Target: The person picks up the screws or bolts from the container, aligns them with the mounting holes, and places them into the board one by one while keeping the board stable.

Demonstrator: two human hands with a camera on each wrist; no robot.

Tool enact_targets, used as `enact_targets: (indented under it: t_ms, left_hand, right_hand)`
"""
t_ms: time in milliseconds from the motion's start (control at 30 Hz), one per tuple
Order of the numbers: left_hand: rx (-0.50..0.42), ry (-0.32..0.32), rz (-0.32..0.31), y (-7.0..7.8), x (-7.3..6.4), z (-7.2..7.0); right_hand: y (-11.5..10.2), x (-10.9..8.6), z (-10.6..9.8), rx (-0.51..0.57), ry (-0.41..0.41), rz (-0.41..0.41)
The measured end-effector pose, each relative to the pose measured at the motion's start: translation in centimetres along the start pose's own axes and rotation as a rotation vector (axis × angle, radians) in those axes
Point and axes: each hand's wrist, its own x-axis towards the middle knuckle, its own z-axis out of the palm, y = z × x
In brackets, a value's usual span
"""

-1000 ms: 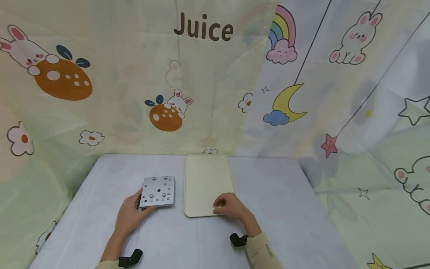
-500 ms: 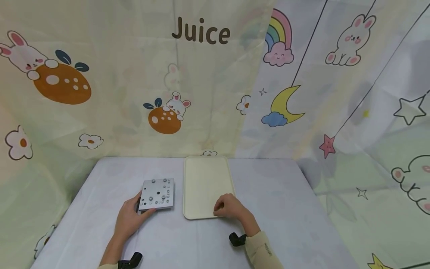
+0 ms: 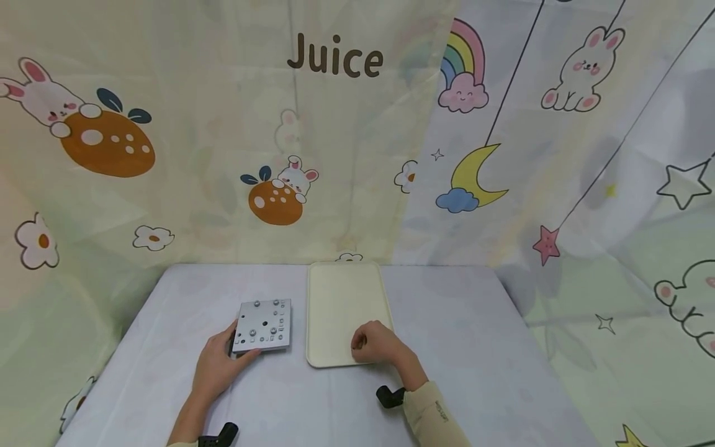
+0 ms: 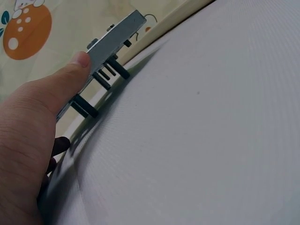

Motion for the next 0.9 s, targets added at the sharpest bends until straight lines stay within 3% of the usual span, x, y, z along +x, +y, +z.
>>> enact_targets:
  t_ms: [267,633,900]
  left_hand:
    - [0.004,-0.002,-0.003,0.1,0.1,-0.1]
    - [-0.013,0.008,0.008,0.4,0.1,-0.4]
    - [-0.027,0.008,0.012,0.0,-0.1,-0.1]
  right_hand:
    - [-2.0,2.7,-0.5,0.01,0.052,-0.066]
    - [-6.4,6.8,-0.7,0.082,0.028,-0.14]
    - [-10.0,9.8,0.8,0.043,-0.018,-0.218]
